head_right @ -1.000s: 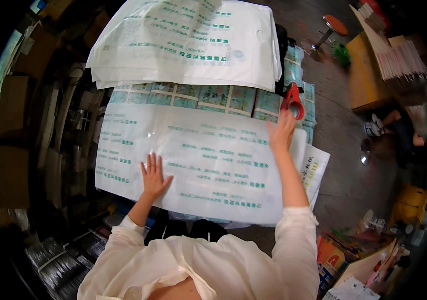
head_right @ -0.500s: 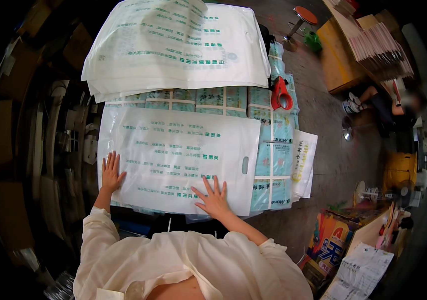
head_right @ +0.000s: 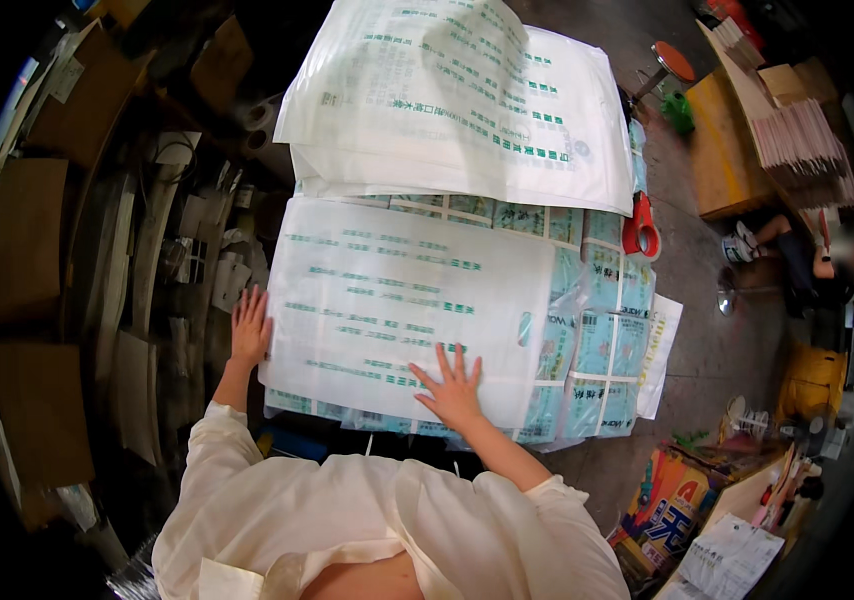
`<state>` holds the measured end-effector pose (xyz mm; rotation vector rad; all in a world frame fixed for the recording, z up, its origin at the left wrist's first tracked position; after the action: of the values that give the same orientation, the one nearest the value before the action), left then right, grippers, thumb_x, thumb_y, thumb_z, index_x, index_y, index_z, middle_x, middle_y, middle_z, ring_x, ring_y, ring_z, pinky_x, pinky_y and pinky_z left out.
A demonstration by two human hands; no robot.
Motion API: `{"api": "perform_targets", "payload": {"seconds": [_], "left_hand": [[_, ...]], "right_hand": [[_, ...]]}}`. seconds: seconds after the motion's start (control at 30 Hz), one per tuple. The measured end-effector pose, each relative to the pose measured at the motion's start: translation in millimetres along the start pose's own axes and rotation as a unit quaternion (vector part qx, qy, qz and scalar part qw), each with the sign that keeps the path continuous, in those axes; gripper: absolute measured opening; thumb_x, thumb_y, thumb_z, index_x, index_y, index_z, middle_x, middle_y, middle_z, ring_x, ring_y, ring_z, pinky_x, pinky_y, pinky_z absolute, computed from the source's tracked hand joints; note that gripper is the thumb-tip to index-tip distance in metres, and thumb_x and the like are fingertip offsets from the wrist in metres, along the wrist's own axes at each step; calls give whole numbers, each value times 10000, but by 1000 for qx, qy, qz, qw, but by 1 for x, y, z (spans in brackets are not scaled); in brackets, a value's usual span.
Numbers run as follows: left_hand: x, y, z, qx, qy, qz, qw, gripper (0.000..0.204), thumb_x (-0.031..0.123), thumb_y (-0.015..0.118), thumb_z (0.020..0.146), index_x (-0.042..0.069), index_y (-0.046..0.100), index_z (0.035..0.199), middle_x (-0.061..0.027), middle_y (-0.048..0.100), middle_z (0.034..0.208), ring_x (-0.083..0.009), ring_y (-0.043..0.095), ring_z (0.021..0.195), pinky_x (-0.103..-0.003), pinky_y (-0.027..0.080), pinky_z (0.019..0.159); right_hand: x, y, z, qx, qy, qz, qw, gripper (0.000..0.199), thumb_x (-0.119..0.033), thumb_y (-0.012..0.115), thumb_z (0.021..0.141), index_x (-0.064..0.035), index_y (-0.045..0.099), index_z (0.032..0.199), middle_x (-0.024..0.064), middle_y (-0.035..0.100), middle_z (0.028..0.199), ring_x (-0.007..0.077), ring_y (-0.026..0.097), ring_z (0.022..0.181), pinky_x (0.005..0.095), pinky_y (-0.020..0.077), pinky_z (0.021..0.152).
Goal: The person seals white plastic shipping bags using a red handheld tape dispenser. They repeatedly smooth the bags, apply tape to the seams, and fold the edges to secure the contents. The process involves handling multiple bags one by one in a repetitive sequence.
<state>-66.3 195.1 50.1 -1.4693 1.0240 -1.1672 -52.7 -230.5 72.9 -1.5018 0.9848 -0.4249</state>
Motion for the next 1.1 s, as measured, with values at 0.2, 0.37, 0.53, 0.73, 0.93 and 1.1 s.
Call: {"api": "perform_targets", "payload": {"seconds": [0.2,0.37,0.53,0.73,0.93,1.1], "left_hand": [[101,-29,38,143,61,-135,979,657,211,601,862,23,364,1445,-179,325,1519,-383,232,1431,-560,130,1150],[204,22,33,55,115,-72,989,616,408,528,917,234,358,1483,-74,283,1562,-341,197,1451,-593,108,1145],[196,30,29,54,109,-76,990,622,462,498,922,249,351,1488,-69,265,1570,-341,177,1457,-614,88,1137],[200,28,30,56,116,-91,988,633,461,519,910,232,369,1481,-75,258,1573,-342,160,1462,-606,75,1144],[195,26,28,49,108,-85,989,621,474,474,926,239,351,1488,-65,252,1575,-347,162,1459,-612,67,1143],[194,25,25,52,107,-92,989,624,470,482,920,237,355,1484,-64,251,1575,-343,162,1459,-611,64,1145]], "right_hand": [[-47,8,63,17,-22,6,1000,600,-514,576,879,-443,373,1440,148,152,1586,458,78,1441,762,60,1028],[-52,-6,79,52,-37,12,998,521,-413,632,860,-273,519,1349,140,344,1502,382,279,1391,685,177,1064],[-9,-184,135,413,-95,43,905,299,-22,697,757,-32,658,1053,121,672,1030,313,621,958,426,478,865],[-24,-284,239,362,-235,-193,881,446,-42,598,797,-13,578,1242,175,528,1335,344,511,1208,436,420,1024],[-40,-279,276,324,-226,-264,880,530,-34,559,805,-28,514,1334,208,462,1407,386,451,1290,470,380,1075],[-46,-292,290,416,-209,-212,859,476,-35,545,833,-42,543,1309,219,524,1334,382,518,1216,456,431,1023]]}}
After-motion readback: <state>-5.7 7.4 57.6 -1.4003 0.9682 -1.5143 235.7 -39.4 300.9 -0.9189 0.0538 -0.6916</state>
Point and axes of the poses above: each hand's wrist, its own z-axis towards the middle knuckle, its own y-axis out of the palm, x = y × z, the point moved 6 cm from there along z, towards the middle knuckle
